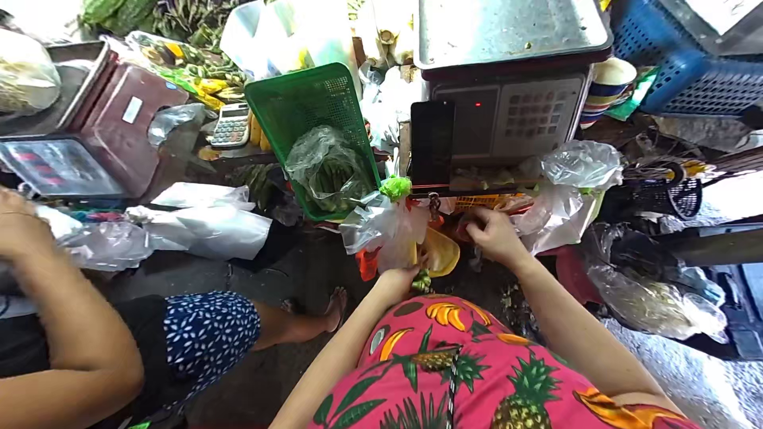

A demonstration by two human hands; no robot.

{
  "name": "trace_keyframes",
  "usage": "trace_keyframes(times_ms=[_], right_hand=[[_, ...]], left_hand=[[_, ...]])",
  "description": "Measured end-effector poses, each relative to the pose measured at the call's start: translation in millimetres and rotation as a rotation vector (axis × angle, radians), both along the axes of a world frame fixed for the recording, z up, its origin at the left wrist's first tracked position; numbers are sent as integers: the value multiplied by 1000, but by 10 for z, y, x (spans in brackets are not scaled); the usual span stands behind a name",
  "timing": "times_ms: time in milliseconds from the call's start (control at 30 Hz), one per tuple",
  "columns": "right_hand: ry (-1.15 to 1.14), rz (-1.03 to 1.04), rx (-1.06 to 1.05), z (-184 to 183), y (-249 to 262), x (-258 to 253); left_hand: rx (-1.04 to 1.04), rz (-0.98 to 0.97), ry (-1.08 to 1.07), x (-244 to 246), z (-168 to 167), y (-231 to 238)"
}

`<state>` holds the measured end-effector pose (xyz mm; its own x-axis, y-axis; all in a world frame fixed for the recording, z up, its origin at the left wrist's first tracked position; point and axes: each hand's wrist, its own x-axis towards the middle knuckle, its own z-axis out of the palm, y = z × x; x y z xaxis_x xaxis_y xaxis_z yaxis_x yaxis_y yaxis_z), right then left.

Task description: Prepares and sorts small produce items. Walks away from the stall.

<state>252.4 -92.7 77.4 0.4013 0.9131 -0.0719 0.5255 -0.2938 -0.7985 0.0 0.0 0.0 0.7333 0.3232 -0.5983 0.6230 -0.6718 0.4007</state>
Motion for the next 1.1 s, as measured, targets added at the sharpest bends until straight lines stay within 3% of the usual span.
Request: trace_keyframes(times_ms=[167,267,400,800,933,1100], right_hand=[[-111,-99,158,846,137,480],[-233,-50,32,1054,406,779],[-349,54,-111,964,523,942],[-560,-27,248,662,242,909],[-514,-73,301,667,230,944],[-290,-121,330,712,243,972]], left_hand=[[15,-29,19,38,65,-13],[20,-31,-2,23,-12,7],[18,-18,-4,-29,-59,43],[-11,13,-50,-46,-46,93],[-20,18,-38,24,72,148],[-67,94,-92,68,227,216]])
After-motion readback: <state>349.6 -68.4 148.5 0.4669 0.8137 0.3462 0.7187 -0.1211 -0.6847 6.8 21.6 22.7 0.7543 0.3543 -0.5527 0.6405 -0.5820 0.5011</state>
